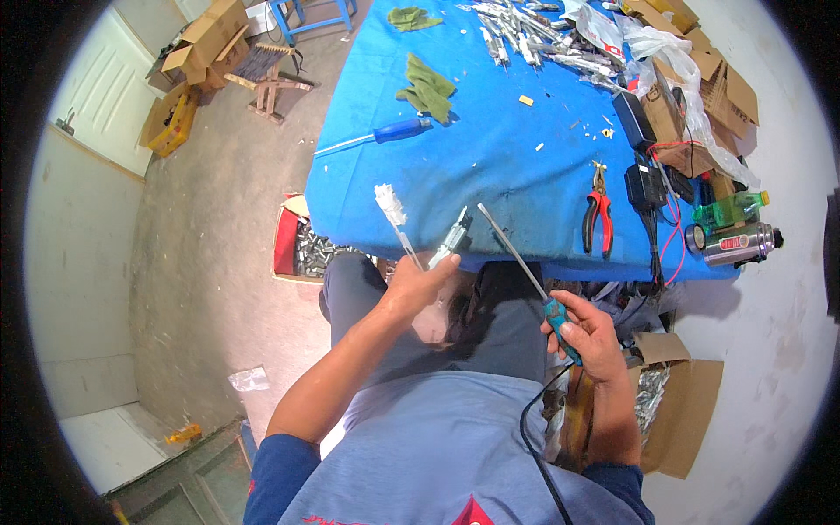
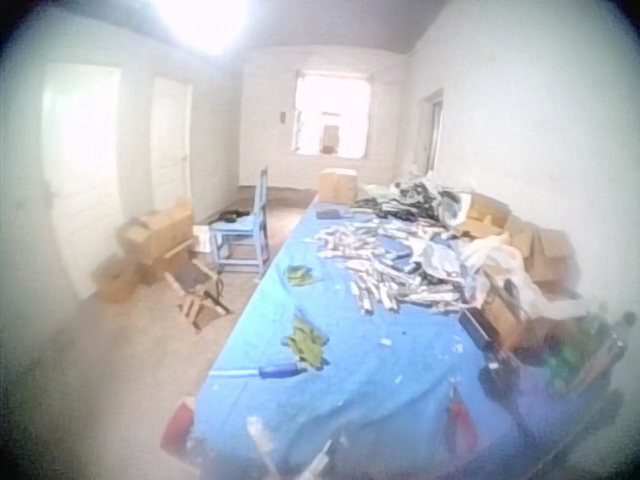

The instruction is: The person slides a metal housing over a white cylindrical component and uses a screwdriver to tighten a screw on the housing.

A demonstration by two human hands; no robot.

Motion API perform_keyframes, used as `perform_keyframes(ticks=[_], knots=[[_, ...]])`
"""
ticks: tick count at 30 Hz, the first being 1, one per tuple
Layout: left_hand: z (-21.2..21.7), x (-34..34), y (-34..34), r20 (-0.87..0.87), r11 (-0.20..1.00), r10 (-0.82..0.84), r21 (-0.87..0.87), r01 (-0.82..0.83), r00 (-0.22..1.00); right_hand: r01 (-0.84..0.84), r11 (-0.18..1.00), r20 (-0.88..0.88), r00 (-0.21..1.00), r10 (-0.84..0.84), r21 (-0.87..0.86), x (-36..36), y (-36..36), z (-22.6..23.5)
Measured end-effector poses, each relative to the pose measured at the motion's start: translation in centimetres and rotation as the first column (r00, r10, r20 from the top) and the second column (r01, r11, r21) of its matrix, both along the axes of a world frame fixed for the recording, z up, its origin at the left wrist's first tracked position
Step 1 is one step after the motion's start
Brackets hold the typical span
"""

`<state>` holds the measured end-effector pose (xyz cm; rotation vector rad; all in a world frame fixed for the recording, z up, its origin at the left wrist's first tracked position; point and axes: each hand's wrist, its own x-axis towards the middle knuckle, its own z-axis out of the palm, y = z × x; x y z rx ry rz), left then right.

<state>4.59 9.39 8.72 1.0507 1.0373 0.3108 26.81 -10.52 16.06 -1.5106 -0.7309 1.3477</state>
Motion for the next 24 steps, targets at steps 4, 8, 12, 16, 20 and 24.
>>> perform_keyframes(ticks=[4,8,12,16,20,24], knots=[[-1.0,0.5,-0.2,-0.043,0.978,0.034,0.208,-0.024,0.998,0.146,0.989,0.018,0.989,-0.146,-0.004,-1.3,1.0,0.0],[-0.3,0.6,-0.8,-0.072,0.938,0.034,0.348,-0.007,0.997,0.187,0.981,0.078,0.978,-0.191,0.054,-2.8,5.1,-1.1],[1.3,0.3,-1.5,-0.161,0.919,-0.045,0.381,0.104,0.986,0.207,0.971,0.046,0.976,-0.214,0.122,-4.5,9.6,-3.2],[2.0,0.3,-2.3,-0.04,0.934,-0.042,0.354,0.054,0.998,0.248,0.952,-0.003,0.968,-0.252,0.181,-5.9,12.7,-3.3],[1.0,0.4,-3.2,0.185,0.94,0.002,0.334,-0.064,0.983,0.208,0.959,0.05,0.974,-0.221,0.192,-5.9,13.9,-3.8],[1.8,-0.2,-3.3,0.222,0.982,-0.085,0.182,0.045,0.971,0.202,0.967,-0.041,0.979,-0.198,0.157,-5.8,13.9,-4.0]])
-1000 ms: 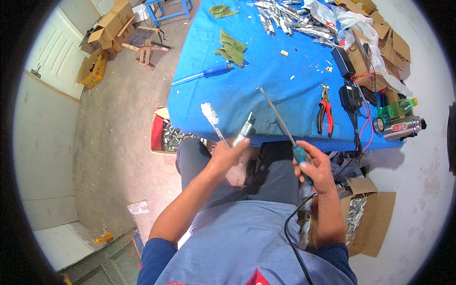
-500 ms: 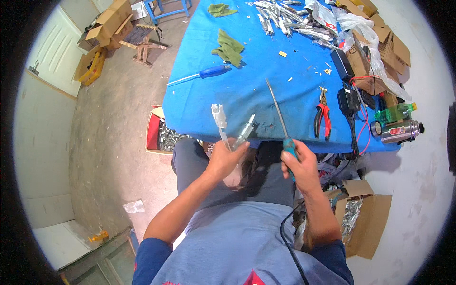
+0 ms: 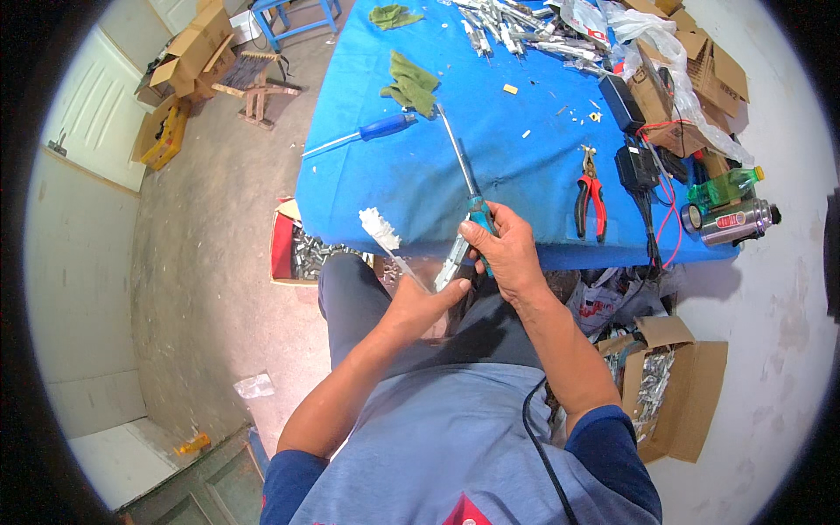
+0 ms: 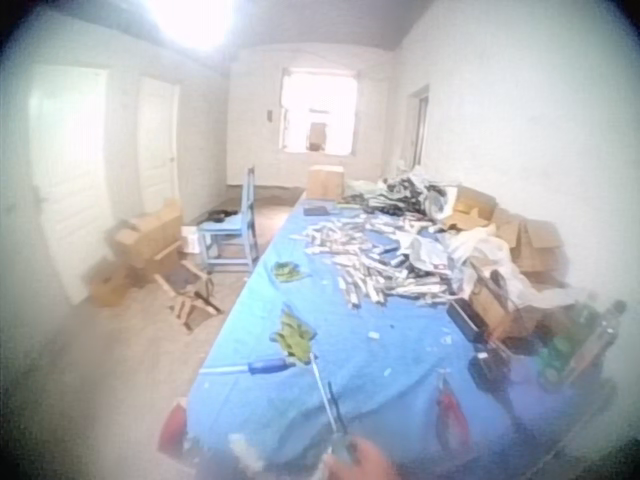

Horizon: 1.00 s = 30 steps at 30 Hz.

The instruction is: The person slides a metal housing over a white cylindrical component and uses a screwdriver to tighten a screw on the housing.

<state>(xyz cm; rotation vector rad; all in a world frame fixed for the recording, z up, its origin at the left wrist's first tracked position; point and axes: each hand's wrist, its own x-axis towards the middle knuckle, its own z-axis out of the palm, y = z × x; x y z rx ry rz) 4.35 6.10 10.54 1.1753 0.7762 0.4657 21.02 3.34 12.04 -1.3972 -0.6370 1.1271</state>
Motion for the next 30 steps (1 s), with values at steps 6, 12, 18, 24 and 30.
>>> perform_keyframes(ticks=[6,12,18,24,30], knots=[[0.9,-0.6,0.1,0.056,0.965,-0.074,-0.249,0.086,0.996,0.045,0.999,-0.023,0.999,-0.045,0.007,-0.3,-0.1,-0.3],[0.1,-0.3,0.7,0.035,0.964,-0.067,-0.256,0.074,0.997,0.103,0.992,0.055,0.993,-0.107,0.07,0.0,0.6,-0.2],[-2.1,0.3,2.4,-0.121,0.955,-0.018,-0.296,-0.019,0.992,-0.006,0.996,0.358,0.933,0.039,-0.094,3.2,-2.9,2.8],[-2.7,0.3,2.5,-0.145,0.966,-0.007,-0.259,-0.031,0.989,-0.217,0.934,0.544,0.765,0.344,-0.285,5.0,-10.6,6.3],[-2.1,0.7,2.8,-0.171,0.977,0.003,-0.21,-0.04,0.985,-0.341,0.875,0.663,0.573,0.483,-0.343,4.7,-12.7,8.9]])
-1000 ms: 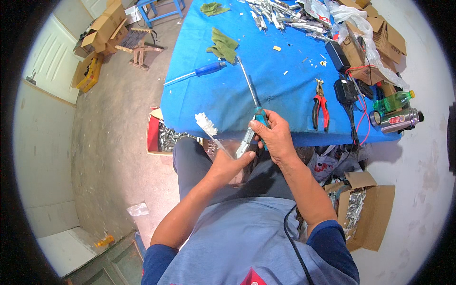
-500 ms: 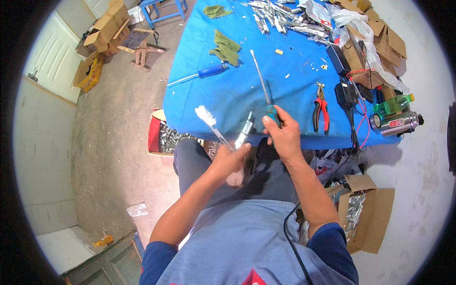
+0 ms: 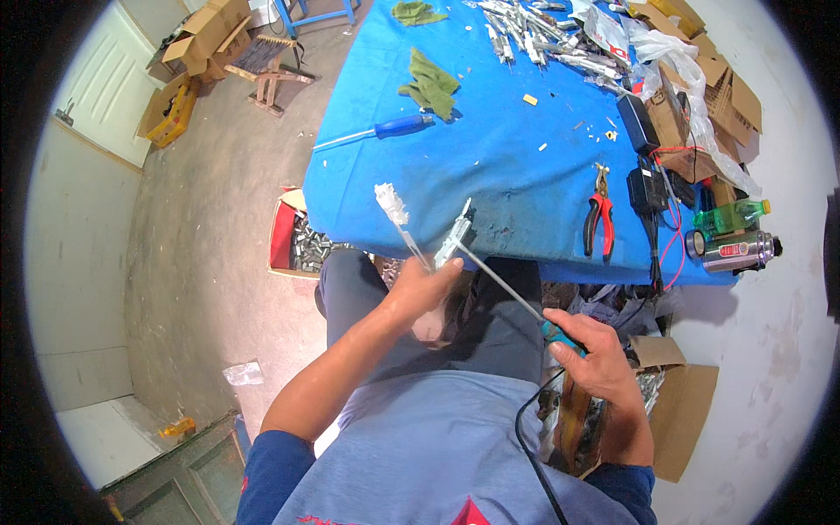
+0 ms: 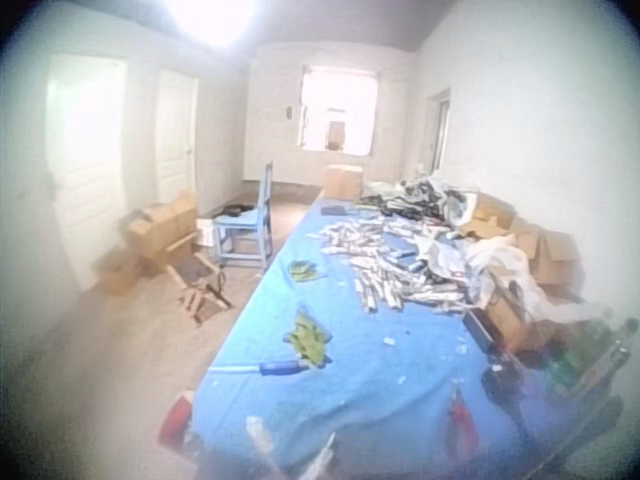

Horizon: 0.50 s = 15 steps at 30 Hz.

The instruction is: The person slides a metal housing over a white cylindrical component and uses a screwdriver to tighten a screw on the housing.

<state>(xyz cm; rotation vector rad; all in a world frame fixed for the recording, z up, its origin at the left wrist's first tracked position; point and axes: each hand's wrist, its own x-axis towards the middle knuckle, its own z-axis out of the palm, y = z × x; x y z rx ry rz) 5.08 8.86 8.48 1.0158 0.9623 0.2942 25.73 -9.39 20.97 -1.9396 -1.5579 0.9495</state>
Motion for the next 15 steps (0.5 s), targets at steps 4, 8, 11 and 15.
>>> perform_keyframes(ticks=[4,8,11,15], knots=[[-0.1,0.1,0.3,-0.009,1.0,-0.01,0.021,0.011,1.0,-0.038,0.999,0.098,0.995,0.035,0.025,-0.2,-0.1,-0.1],[-0.1,0.1,0.4,-0.034,1.0,-0.016,0.024,0.017,0.999,0.002,0.998,0.09,0.996,-0.007,0.061,-0.5,0.1,0.0],[-0.2,0.2,0.3,-0.059,0.997,-0.008,0.081,0.013,0.998,0.01,1.0,0.113,0.994,-0.012,0.016,-0.7,0.2,0.5],[-0.5,0.4,0.1,-0.113,0.98,-0.029,0.191,0.05,0.993,0.013,0.999,0.181,0.984,-0.005,-0.042,-1.2,0.2,1.8]])
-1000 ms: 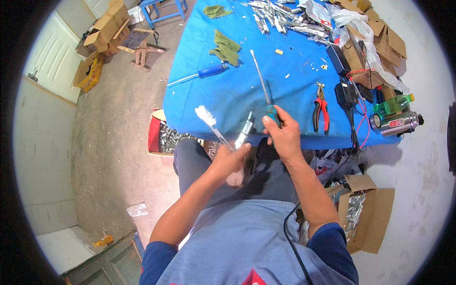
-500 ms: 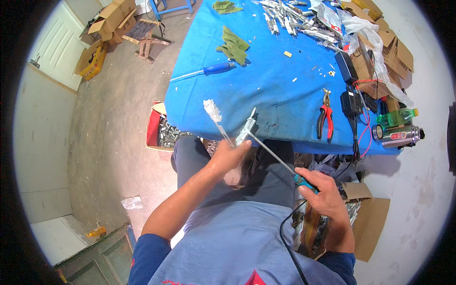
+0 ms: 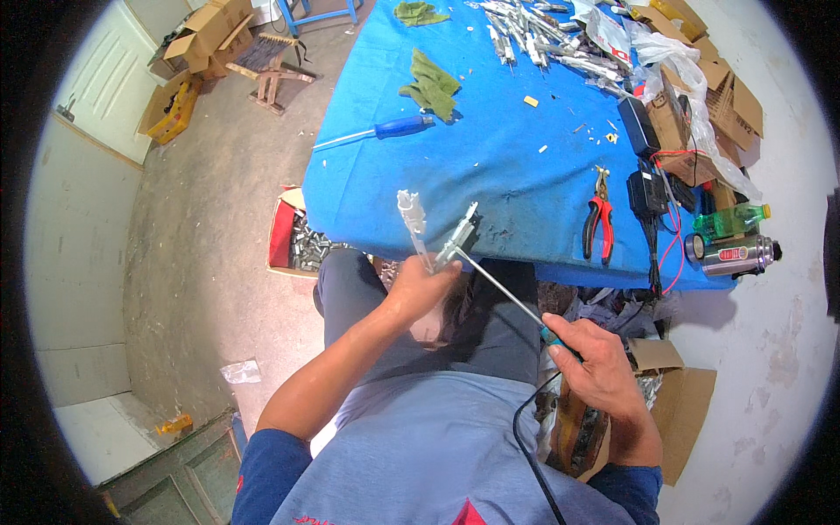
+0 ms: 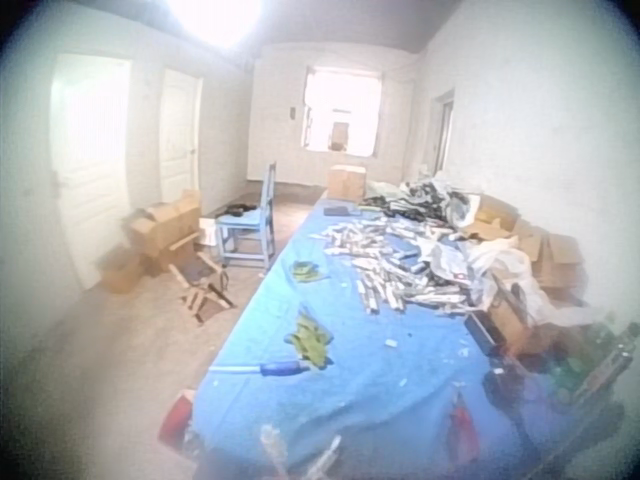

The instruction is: The person slides a metal housing over a white cylindrical component and uses a screwdriver to tighten a screw on the housing.

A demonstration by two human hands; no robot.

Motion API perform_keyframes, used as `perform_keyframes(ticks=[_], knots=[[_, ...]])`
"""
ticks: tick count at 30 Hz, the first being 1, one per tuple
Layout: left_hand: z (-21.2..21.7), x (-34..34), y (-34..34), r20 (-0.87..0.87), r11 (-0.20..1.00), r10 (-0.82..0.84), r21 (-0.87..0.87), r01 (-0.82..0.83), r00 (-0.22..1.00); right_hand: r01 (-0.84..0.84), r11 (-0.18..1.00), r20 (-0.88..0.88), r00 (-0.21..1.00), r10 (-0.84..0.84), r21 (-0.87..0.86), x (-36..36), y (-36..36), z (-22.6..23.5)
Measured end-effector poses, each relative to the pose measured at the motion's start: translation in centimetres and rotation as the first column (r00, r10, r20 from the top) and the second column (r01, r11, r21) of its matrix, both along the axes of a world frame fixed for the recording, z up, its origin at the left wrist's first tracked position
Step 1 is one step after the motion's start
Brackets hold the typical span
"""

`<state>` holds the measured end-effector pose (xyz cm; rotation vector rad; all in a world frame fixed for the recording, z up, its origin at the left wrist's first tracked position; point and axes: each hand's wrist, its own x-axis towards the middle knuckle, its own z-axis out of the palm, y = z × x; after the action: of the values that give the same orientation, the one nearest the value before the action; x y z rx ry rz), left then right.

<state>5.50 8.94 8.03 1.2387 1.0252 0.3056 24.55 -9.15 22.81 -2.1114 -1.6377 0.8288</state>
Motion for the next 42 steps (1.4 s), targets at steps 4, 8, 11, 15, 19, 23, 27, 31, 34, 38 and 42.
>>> perform_keyframes(ticks=[4,8,11,15,19,23,27,31,34,38,42], knots=[[-1.2,0.2,-0.1,-0.066,0.993,-0.005,0.116,0.013,0.998,-0.006,1.0,0.043,0.999,0.006,-0.004,-0.3,0.1,0.7],[-1.7,0.3,-0.3,-0.155,0.941,0.002,0.334,0.051,0.988,-0.038,0.999,0.115,0.992,0.041,-0.026,-0.7,0.5,1.6],[-0.2,0.7,-0.4,-0.219,0.917,0.004,0.39,0.084,0.976,-0.08,0.997,0.155,0.985,0.08,-0.003,-0.7,1.0,1.8],[-0.4,0.8,-0.3,-0.277,0.909,0.007,0.402,0.109,0.961,-0.109,0.994,0.102,0.989,0.107,0.01,0.0,1.8,1.4],[-2.4,0.8,-0.1,-0.237,0.934,0.017,0.351,0.07,0.971,-0.053,0.998,-0.144,0.988,0.049,-0.026,1.9,2.7,0.3],[-0.7,0.9,0.4,-0.13,0.979,-0.003,0.203,0.029,0.992,-0.078,0.995,-0.188,0.978,0.088,0.061,3.0,2.6,-1.4],[0.7,0.9,0.5,-0.1,0.992,0.032,0.126,-0.019,0.995,0.04,0.979,-0.393,0.912,-0.118,-0.201,3.8,3.4,-1.9],[0.1,0.6,1.1,-0.127,0.998,-0.022,0.05,0.028,0.992,-0.153,0.987,-0.025,0.988,0.154,0.05,2.7,2.3,-2.9],[0.2,0.4,1.2,-0.122,0.997,-0.024,0.072,0.033,0.992,-0.217,0.976,0.132,0.967,0.217,-0.013,1.9,2.7,-1.6],[0.5,0.4,1.3,-0.115,0.997,-0.021,0.068,0.029,0.993,0.047,0.982,-0.547,0.825,-0.143,-0.185,3.9,3.2,-4.3],[0.2,0.2,1.7,-0.143,0.993,-0.084,0.065,0.094,0.986,0.077,0.937,-0.742,0.591,-0.318,-0.34,3.9,2.4,-5.5]])
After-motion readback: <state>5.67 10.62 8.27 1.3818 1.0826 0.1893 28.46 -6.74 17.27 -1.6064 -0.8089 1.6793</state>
